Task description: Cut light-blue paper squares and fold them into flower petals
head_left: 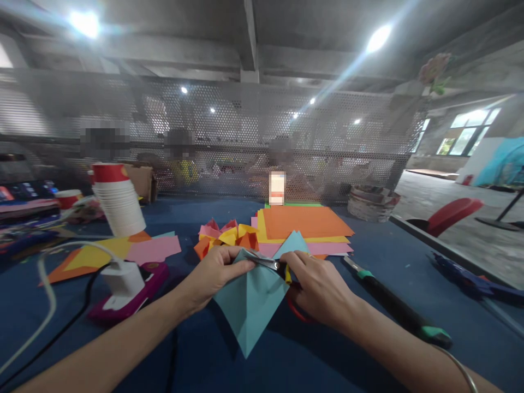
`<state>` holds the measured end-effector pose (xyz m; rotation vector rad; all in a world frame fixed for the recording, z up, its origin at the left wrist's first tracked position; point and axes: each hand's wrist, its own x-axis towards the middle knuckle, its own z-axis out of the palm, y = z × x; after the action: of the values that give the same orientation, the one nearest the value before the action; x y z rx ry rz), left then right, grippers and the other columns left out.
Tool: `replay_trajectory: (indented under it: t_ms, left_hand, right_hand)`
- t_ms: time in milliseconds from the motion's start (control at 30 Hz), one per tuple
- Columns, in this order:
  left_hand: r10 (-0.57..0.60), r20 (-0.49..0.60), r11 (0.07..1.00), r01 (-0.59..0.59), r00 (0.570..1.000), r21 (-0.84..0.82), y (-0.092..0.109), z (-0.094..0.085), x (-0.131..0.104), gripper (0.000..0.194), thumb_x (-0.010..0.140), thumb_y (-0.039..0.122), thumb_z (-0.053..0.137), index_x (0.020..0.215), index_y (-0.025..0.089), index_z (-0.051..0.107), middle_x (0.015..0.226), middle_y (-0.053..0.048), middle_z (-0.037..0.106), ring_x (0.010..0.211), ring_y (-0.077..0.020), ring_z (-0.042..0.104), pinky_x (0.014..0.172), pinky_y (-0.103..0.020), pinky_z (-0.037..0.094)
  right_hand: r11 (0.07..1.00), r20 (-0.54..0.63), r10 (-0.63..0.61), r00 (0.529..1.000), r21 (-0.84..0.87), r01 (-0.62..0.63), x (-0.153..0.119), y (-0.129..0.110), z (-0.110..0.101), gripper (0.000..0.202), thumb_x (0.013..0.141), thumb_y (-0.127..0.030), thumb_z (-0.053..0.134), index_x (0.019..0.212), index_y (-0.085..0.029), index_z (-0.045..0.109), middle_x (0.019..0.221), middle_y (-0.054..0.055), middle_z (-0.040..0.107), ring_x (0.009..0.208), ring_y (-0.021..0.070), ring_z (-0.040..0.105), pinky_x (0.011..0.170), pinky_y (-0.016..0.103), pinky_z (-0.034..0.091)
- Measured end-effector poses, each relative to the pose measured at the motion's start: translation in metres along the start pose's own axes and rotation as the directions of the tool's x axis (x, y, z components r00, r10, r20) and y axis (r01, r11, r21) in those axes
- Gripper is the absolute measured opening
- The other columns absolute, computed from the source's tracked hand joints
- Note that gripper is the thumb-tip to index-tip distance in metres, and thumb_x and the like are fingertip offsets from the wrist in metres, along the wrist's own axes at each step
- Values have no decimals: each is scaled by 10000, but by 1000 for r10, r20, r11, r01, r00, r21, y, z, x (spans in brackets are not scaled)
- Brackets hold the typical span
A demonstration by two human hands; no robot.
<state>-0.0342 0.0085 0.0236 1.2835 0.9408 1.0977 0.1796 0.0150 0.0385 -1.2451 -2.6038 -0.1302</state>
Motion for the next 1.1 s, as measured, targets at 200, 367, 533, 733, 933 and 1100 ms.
replay_trajectory:
  t_ms: [200, 367, 533, 733, 933, 1100]
  left_hand:
    - [14, 18, 1000, -14, 1000, 11, -1, 0, 1, 153, 700, 316, 739, 769, 182, 717, 722, -9, 703, 638, -119, 602, 616, -207, 457]
    - [27, 33, 1000, -28, 999, 11, -2, 0, 1, 172, 701, 325, 742, 771, 170, 711, 713, -9, 699, 639, -118, 600, 624, -207, 457]
    - [36, 35, 999, -37, 999, 9, -3, -1, 1, 193, 696, 335, 749, 770, 161, 715, 719, -8, 699, 629, -111, 592, 611, -199, 454]
    - [38, 46, 999, -38, 998, 8, -2, 0, 1, 212, 697, 349, 749, 778, 157, 710, 722, -13, 694, 659, -118, 594, 635, -205, 458]
    - [3, 48, 1000, -3, 999, 10, -2, 1, 0, 247, 701, 379, 747, 776, 149, 698, 715, -28, 699, 604, -118, 604, 587, -211, 463]
    - [13, 50, 1000, -14, 999, 20, -1, 2, -2, 233, 716, 371, 737, 781, 152, 698, 716, -25, 698, 599, -114, 605, 573, -199, 459]
  right_hand:
    - [1000, 3, -8, 1000, -12, 8, 1, 1, 1, 309, 754, -117, 493, 1056, -163, 543, 965, 83, 643, 842, 215, 606, 608, 270, 357]
    - [999, -7, -27, 1000, -28, 27, 1, 3, 4, 268, 780, -122, 517, 1043, -159, 550, 947, 75, 651, 840, 213, 614, 611, 269, 358]
    - [998, 0, -36, 999, -54, 36, 0, 3, 5, 242, 791, -119, 516, 1026, -158, 560, 913, 70, 658, 819, 209, 621, 600, 269, 353]
    - [996, -2, -48, 999, -79, 48, 0, 4, 5, 260, 780, -96, 505, 1027, -154, 564, 899, 76, 664, 794, 202, 619, 604, 265, 355]
    - [994, 15, -47, 999, -98, 48, -2, 5, 5, 275, 785, -67, 487, 1034, -150, 570, 901, 76, 678, 765, 200, 624, 590, 267, 348]
    - [994, 25, -41, 999, -100, 44, -2, 4, 4, 277, 784, -61, 479, 1027, -152, 577, 919, 77, 687, 788, 200, 629, 608, 265, 355]
